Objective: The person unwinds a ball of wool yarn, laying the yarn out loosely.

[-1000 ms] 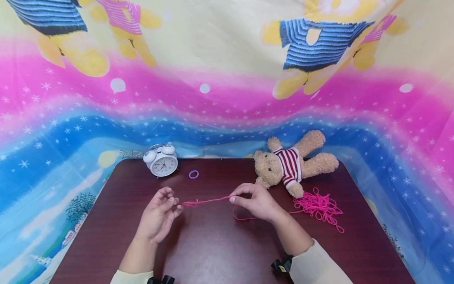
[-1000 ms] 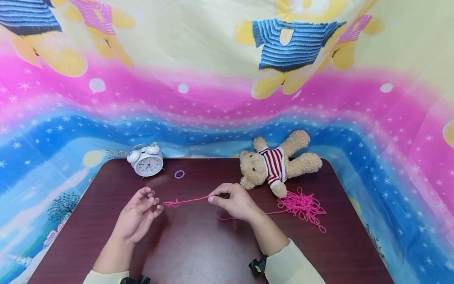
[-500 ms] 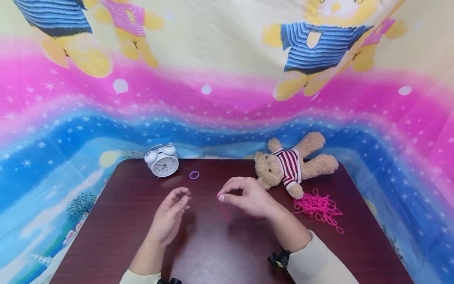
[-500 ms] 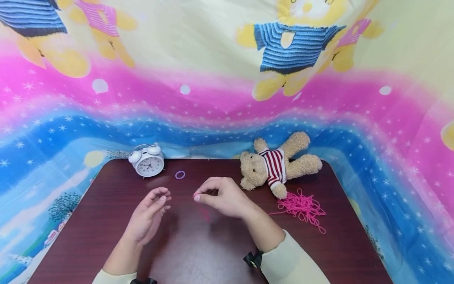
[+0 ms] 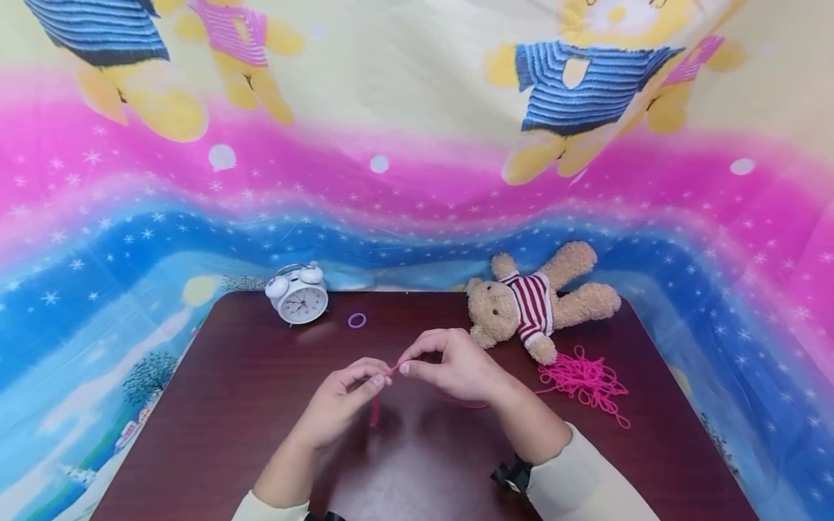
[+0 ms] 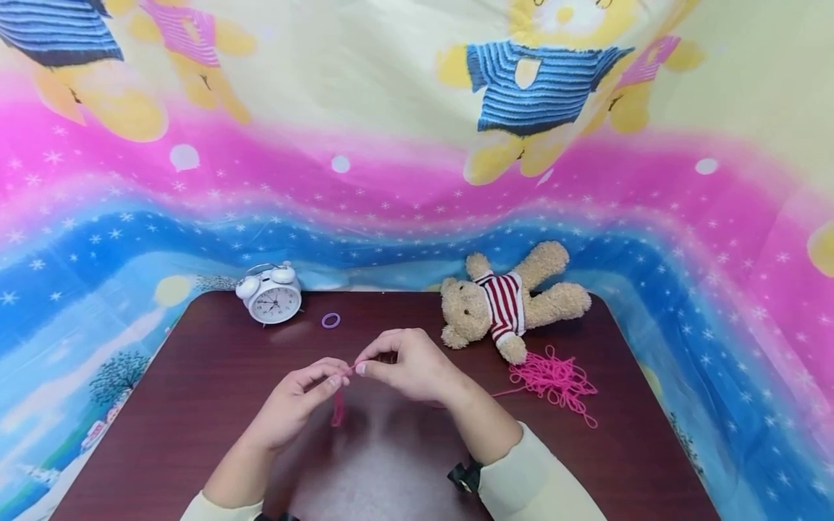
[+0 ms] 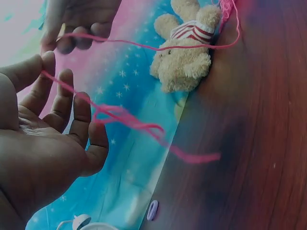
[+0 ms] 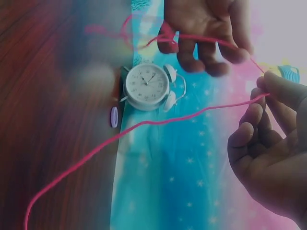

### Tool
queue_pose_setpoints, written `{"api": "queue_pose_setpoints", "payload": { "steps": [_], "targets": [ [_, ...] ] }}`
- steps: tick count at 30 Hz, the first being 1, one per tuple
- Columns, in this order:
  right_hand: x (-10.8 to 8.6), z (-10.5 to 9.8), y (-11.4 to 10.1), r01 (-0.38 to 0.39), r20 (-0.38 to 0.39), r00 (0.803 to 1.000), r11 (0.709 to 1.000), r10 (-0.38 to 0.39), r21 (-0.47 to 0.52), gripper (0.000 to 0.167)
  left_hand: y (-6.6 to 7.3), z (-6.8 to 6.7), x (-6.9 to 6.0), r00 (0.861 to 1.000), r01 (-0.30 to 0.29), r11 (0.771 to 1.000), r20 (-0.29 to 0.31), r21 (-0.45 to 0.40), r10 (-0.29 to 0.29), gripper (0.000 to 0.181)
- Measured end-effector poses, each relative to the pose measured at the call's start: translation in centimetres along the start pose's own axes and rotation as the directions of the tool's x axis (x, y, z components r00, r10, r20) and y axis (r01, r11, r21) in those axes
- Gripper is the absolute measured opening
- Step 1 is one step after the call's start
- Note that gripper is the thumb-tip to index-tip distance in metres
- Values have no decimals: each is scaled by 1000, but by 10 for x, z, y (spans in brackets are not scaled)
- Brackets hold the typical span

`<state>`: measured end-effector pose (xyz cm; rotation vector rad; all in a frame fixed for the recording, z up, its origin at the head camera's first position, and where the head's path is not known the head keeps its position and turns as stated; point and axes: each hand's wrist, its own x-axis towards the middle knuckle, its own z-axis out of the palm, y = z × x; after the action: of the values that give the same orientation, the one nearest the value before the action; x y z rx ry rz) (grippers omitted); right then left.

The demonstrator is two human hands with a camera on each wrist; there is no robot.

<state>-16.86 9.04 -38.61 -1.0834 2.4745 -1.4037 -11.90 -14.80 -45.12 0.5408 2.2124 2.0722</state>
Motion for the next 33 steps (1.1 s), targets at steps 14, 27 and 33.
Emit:
{"api": "queue_pose_setpoints", "payload": {
  "steps": [14, 27, 33],
  "targets": [
    [-28, -31, 30, -121, -86, 989, 992, 123, 26, 6, -2, -22, -10, 994, 76, 996, -76, 37, -73, 18],
    [-67, -71, 62, -323, -200, 928, 946, 314, -15, 14, -2, -36, -15, 984, 115, 993, -139, 27, -110, 23],
    [-85, -93, 70, -380, -233, 902, 925, 364, -26, 18, -2, -40, -16, 985, 106, 994, -138, 34, -100, 22]
  ]
}}
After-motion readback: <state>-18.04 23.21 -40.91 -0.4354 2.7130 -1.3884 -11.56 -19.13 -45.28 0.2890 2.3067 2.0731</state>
